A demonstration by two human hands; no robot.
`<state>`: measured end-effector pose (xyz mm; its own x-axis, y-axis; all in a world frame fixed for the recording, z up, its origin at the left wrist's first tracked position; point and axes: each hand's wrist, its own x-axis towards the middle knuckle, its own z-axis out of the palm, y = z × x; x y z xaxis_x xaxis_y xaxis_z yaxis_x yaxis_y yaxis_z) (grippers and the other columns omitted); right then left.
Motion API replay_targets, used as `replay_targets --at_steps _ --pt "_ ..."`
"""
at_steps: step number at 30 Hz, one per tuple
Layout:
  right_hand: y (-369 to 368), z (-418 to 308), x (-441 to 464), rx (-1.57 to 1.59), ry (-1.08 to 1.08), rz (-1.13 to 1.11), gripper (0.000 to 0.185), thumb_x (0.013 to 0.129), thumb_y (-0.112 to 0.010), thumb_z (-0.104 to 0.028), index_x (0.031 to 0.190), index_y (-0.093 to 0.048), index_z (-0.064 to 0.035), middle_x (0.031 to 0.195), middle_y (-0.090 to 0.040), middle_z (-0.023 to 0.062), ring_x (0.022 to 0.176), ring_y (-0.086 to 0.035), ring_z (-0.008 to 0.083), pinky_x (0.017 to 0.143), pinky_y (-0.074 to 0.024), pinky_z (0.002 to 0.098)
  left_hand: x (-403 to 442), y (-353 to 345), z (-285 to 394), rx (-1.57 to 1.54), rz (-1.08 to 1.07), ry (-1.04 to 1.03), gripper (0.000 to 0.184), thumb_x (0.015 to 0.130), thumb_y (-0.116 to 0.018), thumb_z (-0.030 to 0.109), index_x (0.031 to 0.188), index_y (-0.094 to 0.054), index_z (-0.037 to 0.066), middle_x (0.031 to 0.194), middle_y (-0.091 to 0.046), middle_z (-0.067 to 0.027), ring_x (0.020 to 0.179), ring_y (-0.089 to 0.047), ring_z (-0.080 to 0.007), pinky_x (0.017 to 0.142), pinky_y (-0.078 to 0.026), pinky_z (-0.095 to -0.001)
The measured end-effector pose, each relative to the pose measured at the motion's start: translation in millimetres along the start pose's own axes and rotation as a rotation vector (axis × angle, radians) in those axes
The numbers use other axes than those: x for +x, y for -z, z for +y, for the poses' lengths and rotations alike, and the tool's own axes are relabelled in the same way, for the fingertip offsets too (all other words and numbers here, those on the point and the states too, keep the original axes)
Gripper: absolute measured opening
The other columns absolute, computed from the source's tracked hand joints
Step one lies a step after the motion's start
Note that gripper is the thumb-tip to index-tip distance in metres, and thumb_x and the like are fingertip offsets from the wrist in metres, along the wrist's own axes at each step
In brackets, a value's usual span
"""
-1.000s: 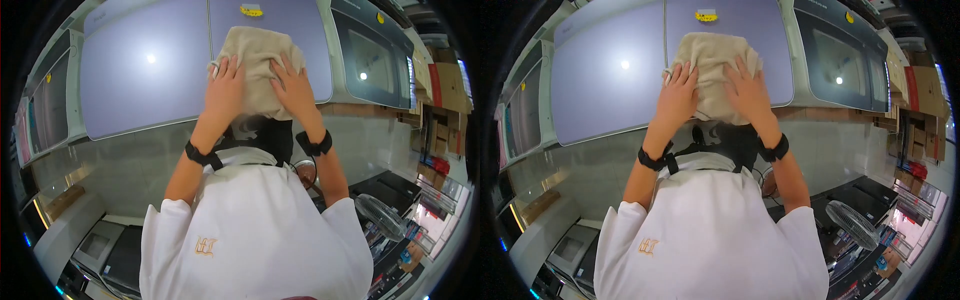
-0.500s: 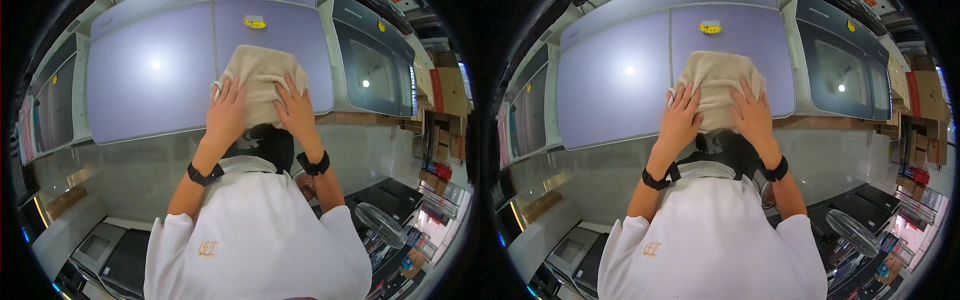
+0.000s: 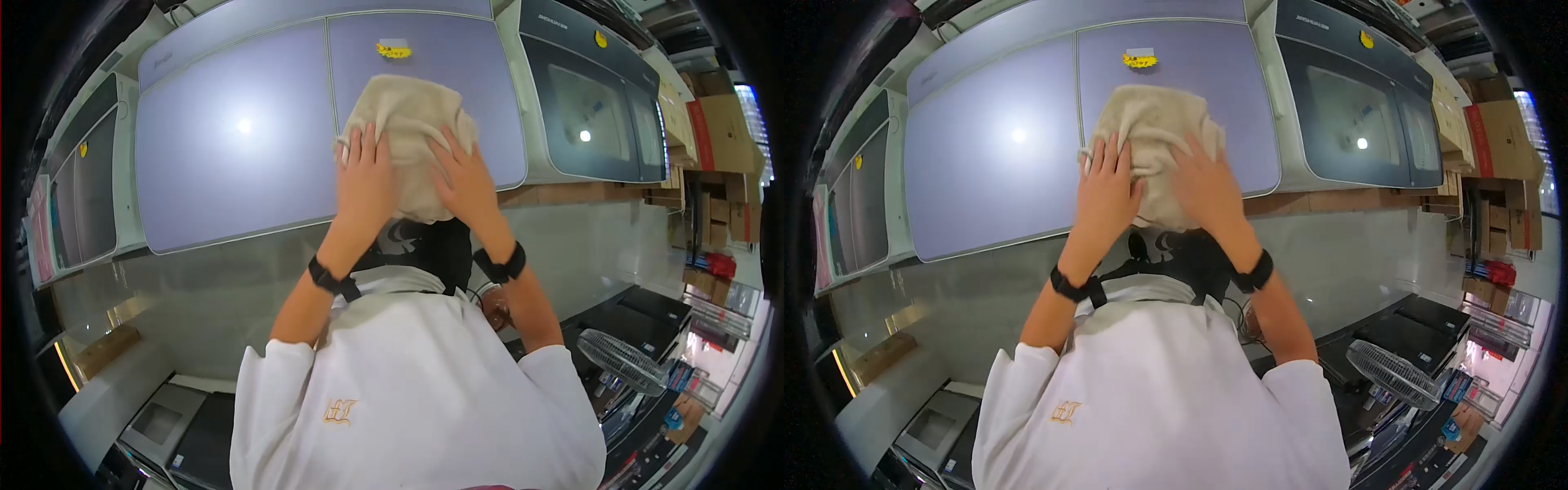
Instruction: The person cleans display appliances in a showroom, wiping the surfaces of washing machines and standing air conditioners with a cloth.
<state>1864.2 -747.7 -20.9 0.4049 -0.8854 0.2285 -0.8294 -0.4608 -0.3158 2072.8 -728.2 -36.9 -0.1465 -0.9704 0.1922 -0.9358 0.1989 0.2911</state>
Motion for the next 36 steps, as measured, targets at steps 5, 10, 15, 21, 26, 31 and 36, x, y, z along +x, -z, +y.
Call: replay_targets --at_steps 5,10,15,21,26,31,36 --pt "-5.0 23.4 17.6 0.058 0.001 -0.018 0.045 0.097 -0.063 -0.027 0.14 -0.063 -0.0121 0.158 -0.047 0.0157 0.127 -0.057 0.0445 0.113 -0.0368 0.0616 -29.7 12.0 10.0 -0.014 -0.017 0.039 0.066 0.095 -0.068 0.031 0.15 -0.047 0.002 0.159 -0.042 -0.0192 0.147 -0.039 -0.0414 0.118 -0.032 -0.06" --pt "-26.1 3.0 62.0 -0.029 0.037 0.101 0.046 0.095 -0.063 -0.025 0.14 -0.063 -0.0129 0.155 -0.05 0.0163 0.122 -0.059 0.0431 0.111 -0.0387 0.0599 15.8 12.4 8.7 -0.019 -0.017 0.058 0.064 0.095 -0.067 0.034 0.147 -0.051 0.001 0.158 -0.043 -0.0214 0.146 -0.041 -0.0423 0.118 -0.034 -0.0589" --pt "-17.7 -7.5 16.1 -0.021 0.158 0.035 0.048 0.091 -0.065 -0.021 0.138 -0.063 -0.0134 0.152 -0.053 0.0167 0.12 -0.061 0.0412 0.111 -0.0384 0.0582 -2.5 14.6 7.8 -0.057 -0.078 0.071 0.064 0.095 -0.068 0.035 0.145 -0.052 -0.001 0.157 -0.044 -0.0228 0.144 -0.042 -0.0436 0.118 -0.035 -0.0583" --pt "-3.5 27.1 -16.9 -0.029 0.169 0.003 0.042 0.093 -0.063 -0.018 0.135 -0.065 -0.0104 0.151 -0.054 0.0166 0.123 -0.061 0.0389 0.111 -0.0391 0.0573 -57.1 31.4 13.9 -0.072 -0.066 0.004 0.063 0.095 -0.067 0.035 0.143 -0.052 -0.002 0.156 -0.044 -0.0236 0.145 -0.042 -0.0442 0.117 -0.035 -0.0591" --pt "-30.5 22.5 47.8 -0.004 0.078 0.124 0.04 0.093 -0.063 -0.017 0.131 -0.066 -0.0086 0.146 -0.059 0.0171 0.117 -0.064 0.0414 0.109 -0.0414 0.0562 9.9 15.9 3.7 -0.091 -0.059 -0.034 0.064 0.095 -0.067 0.035 0.144 -0.05 -0.003 0.154 -0.046 -0.0245 0.145 -0.041 -0.0449 0.118 -0.035 -0.0589" --pt "-31.9 -22.5 25.4 -0.057 0.168 0.069 0.042 0.091 -0.063 -0.017 0.133 -0.066 -0.009 0.144 -0.06 0.0169 0.117 -0.062 0.0445 0.109 -0.0424 0.0566 -10.3 21.7 -0.4 -0.048 -0.062 -0.037 0.066 0.096 -0.066 0.035 0.148 -0.047 -0.002 0.156 -0.045 -0.0226 0.146 -0.039 -0.0429 0.12 -0.033 -0.0561" --pt "-14.7 -2.3 17.0 0.029 0.327 -0.111 0.048 0.094 -0.061 -0.012 0.142 -0.059 -0.0123 0.157 -0.048 0.015 0.136 -0.049 0.0443 0.117 -0.0364 0.0518 -67.1 54.5 -45.3 -0.098 -0.144 0.012 0.07 0.099 -0.064 0.037 0.153 -0.042 -0.002 0.158 -0.042 -0.0257 0.148 -0.037 -0.0418 0.122 -0.031 -0.0538"
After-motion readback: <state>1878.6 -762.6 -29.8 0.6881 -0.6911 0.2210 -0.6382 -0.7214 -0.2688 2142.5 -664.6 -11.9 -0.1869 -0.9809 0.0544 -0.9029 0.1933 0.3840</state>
